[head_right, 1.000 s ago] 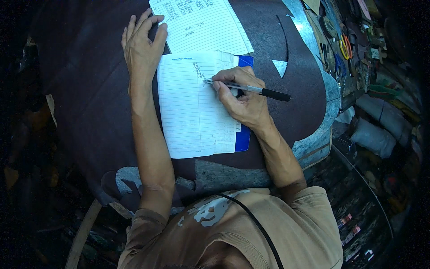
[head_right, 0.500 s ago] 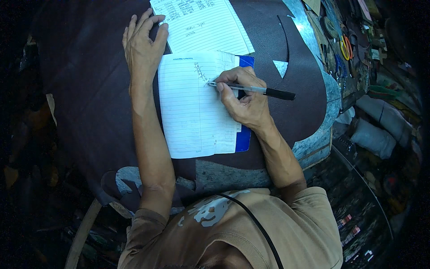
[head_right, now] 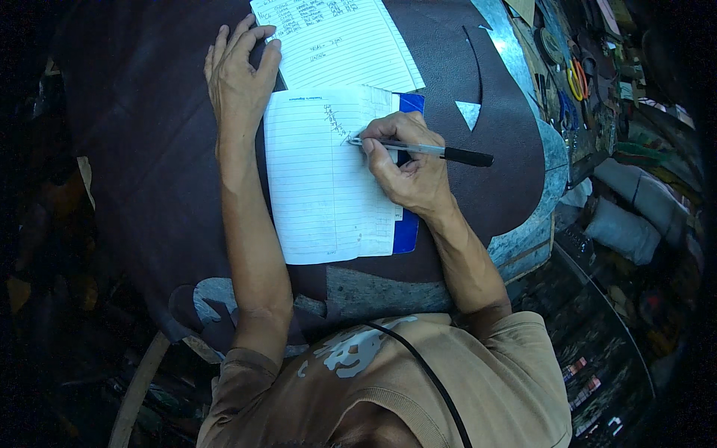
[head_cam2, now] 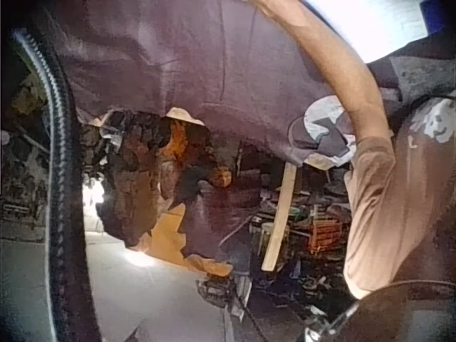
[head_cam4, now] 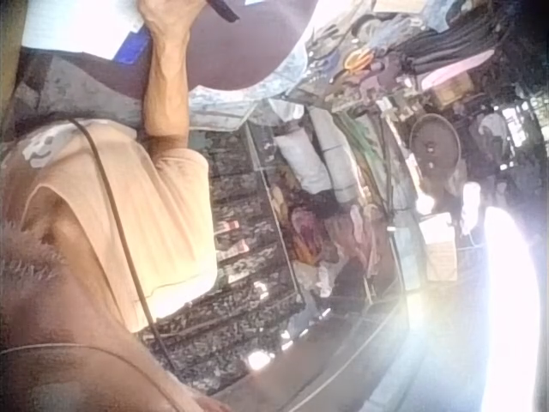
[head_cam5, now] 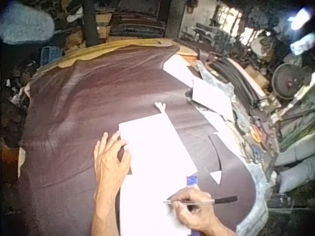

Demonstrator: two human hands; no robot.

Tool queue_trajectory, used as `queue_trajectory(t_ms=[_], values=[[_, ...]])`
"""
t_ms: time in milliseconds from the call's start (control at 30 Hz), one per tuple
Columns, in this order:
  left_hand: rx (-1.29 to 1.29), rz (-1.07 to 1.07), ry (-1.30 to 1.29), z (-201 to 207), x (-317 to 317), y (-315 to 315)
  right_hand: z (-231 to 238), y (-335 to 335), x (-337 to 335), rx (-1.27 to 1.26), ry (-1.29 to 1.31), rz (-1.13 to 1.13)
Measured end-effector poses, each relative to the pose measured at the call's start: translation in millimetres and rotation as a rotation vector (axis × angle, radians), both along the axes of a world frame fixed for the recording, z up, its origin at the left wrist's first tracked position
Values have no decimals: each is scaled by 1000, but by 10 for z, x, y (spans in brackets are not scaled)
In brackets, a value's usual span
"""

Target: Writing production or order details into a ledger/notebook on top of a leather sheet in a manufacturing setting.

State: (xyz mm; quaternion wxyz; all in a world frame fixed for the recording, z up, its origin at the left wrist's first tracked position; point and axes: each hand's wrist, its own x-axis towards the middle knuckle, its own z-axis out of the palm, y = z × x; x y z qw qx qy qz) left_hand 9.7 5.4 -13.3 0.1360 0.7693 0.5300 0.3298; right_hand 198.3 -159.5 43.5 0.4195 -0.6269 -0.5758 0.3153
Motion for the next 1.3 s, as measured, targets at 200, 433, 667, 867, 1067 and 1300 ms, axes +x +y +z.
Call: queue_trajectory(t_ms=[200, 433, 667, 867, 1067, 1300], values=[[10, 1, -3, -14, 2, 2, 0, -2, -6, -1, 12, -4], [13, -1, -7, -19, 2, 2, -4, -4, 2, -10, 13, 1], [-4, 7, -5, -1, 5, 1, 23, 6, 10, -2, -19, 17], [8, 1, -1, -12, 7, 3, -8, -3, 6, -3, 8, 4], [-3, 0, -8, -2, 1, -3, 5, -2, -20, 2, 13, -11], [5, 0, -4, -22, -4, 10, 6, -2, 30, 7, -5, 33]])
